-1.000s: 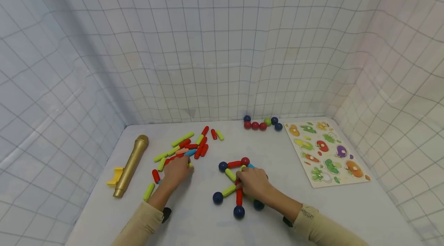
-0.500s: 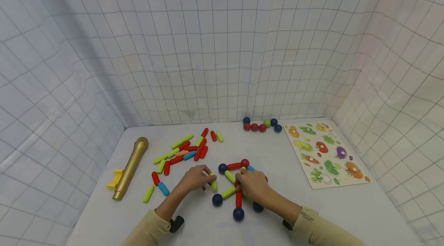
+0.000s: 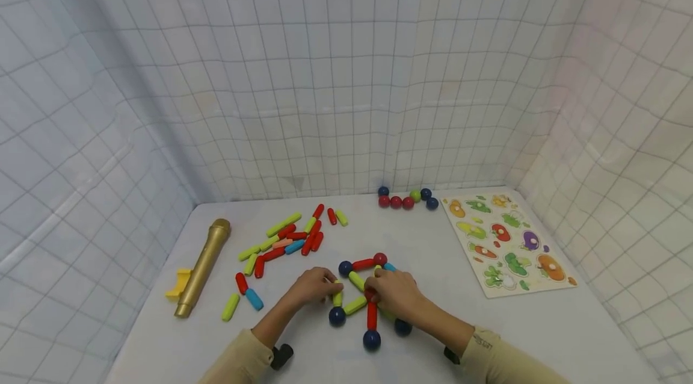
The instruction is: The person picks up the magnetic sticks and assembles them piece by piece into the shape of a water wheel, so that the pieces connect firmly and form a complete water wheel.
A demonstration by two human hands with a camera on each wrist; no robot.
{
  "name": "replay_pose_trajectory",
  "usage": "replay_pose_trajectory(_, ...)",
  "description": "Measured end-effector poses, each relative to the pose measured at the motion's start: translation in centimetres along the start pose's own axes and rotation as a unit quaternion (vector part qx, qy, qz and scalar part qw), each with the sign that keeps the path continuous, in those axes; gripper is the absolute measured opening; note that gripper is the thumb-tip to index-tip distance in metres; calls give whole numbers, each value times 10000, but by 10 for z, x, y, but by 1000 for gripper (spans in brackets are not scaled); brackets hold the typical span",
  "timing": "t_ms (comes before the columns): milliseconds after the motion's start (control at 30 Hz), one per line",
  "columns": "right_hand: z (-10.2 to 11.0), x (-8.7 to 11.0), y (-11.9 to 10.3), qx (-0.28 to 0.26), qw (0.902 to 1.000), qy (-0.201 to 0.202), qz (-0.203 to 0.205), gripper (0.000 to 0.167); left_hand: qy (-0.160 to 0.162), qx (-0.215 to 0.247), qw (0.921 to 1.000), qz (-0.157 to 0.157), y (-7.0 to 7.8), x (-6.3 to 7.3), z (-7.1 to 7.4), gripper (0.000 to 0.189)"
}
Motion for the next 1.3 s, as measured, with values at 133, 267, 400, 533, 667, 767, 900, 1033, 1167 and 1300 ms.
replay_pose_trajectory(133,2,1,0,-99,9999,-34,66,21,233,-153,9996,14,9,-9,2,34)
replay_pose_trajectory(267,2,3,0,-188,9997,-116,108,22,547,-322,9978,165,14,-16,3,33)
replay_pose_trajectory(400,-3,3,-2,-265,9993,-240,132,23,707,-440,9959,364,12,-19,1,34)
replay_pose_trajectory(533,-5,3,-3,-266,9990,-309,198,22,842,-631,9937,386,10,-16,3,37)
replay_pose_trajectory(667,-4,3,-3,-268,9986,-372,259,25,1499,-1180,9811,310,0,-8,29,40)
replay_pose_trajectory(767,-4,3,-2,-262,9985,-405,272,28,2208,-1654,9606,344,-17,2,59,47)
replay_pose_trajectory(900,-5,4,-2,-238,9986,-389,279,28,2325,-2133,9478,455,-42,10,80,58)
replay_pose_trajectory(1033,-6,5,-1,-227,9987,-367,274,27,1803,-2084,9607,346,-60,8,76,37)
replay_pose_trajectory(1167,-7,3,1,-276,9987,-381,196,27,1902,-2130,9580,245,-67,6,75,28)
replay_pose_trajectory(1300,-5,1,1,-185,9993,-252,186,27,2527,-2544,9321,509,-73,10,89,48)
Point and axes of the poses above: each hand's wrist, its own x-axis away from the middle knuckle, its own z-axis out of the back of the hand, y = z × x, the point moved 7 cm from there along -x, towards the middle knuckle, and after that the axes turned 5 degrees about z, right-handed, at the moved point
